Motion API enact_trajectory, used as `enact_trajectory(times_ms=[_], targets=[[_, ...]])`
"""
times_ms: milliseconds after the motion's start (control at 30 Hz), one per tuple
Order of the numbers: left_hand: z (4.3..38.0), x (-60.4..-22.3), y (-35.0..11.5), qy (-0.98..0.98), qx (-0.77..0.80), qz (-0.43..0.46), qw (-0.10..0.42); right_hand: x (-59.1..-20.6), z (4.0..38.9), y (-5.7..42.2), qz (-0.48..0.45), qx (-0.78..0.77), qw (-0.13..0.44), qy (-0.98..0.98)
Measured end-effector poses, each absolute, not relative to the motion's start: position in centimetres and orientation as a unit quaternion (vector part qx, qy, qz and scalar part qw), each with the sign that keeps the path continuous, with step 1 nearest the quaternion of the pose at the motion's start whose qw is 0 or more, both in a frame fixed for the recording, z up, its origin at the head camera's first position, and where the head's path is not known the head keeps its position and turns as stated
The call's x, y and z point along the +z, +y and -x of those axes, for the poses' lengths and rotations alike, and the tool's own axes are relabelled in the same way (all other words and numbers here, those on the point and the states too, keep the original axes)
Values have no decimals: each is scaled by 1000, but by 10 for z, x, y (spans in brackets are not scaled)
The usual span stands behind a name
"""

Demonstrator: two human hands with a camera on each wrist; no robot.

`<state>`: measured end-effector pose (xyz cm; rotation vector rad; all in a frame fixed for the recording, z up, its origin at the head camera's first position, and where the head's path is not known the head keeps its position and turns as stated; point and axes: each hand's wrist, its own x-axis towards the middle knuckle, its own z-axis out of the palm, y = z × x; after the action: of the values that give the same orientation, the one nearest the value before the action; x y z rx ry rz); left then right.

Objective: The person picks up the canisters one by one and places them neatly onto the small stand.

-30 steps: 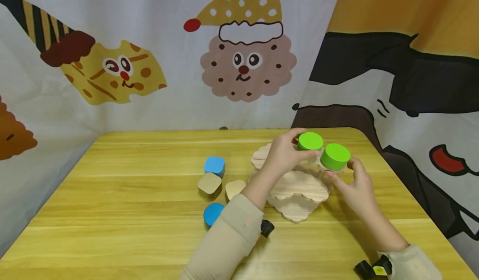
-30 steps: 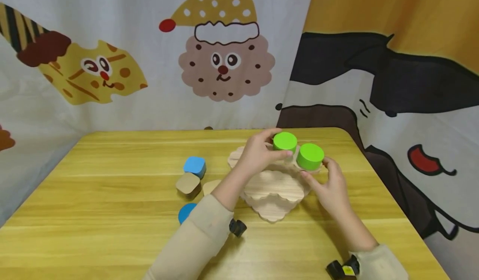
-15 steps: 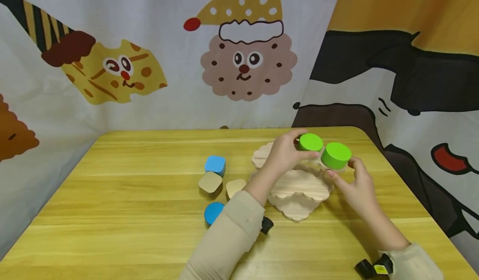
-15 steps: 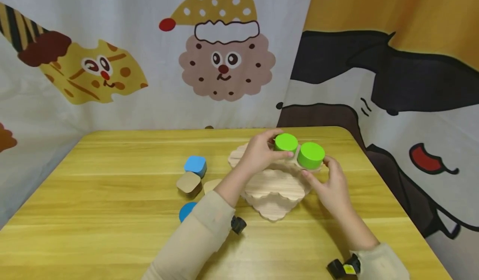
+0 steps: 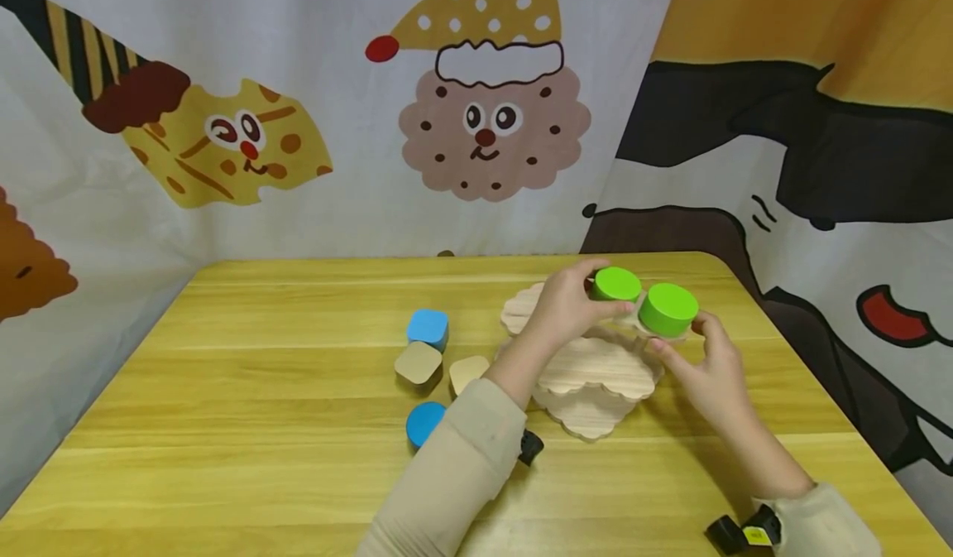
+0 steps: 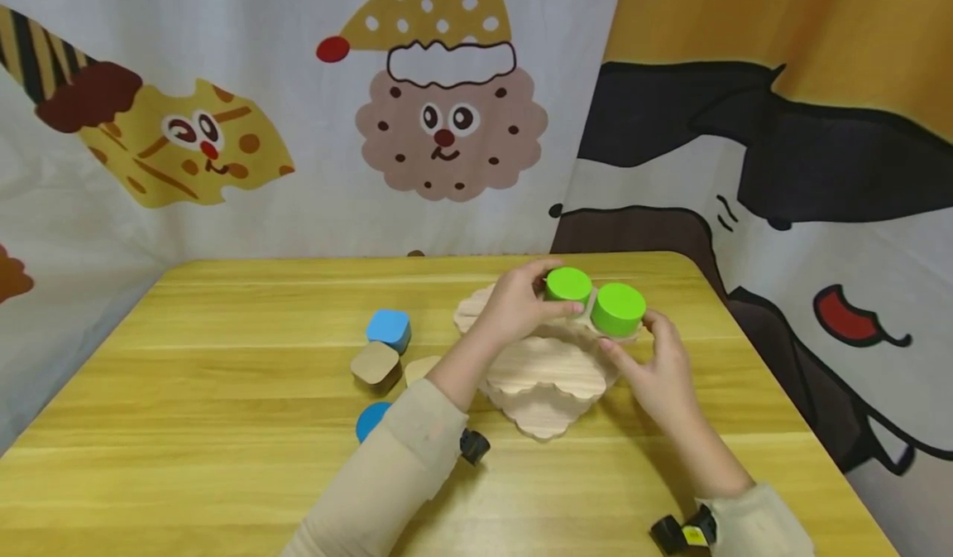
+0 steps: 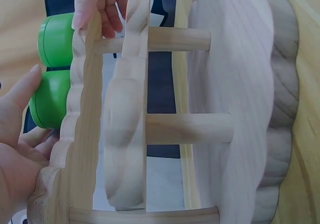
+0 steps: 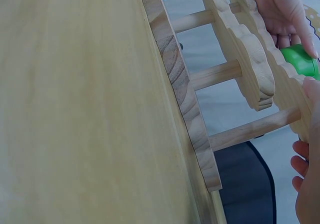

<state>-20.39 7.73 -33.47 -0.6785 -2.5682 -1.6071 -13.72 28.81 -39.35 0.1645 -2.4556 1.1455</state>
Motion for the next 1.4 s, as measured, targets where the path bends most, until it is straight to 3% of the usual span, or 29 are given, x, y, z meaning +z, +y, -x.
enact_trajectory(times_ms=[567,1400], targets=[[192,-317,65,-779,-598,185,-22,-396,138,289,-66,412,221,-882],[135,-286,13,-747,-609,258,68,-397,138,290,-59,411,217,-883]])
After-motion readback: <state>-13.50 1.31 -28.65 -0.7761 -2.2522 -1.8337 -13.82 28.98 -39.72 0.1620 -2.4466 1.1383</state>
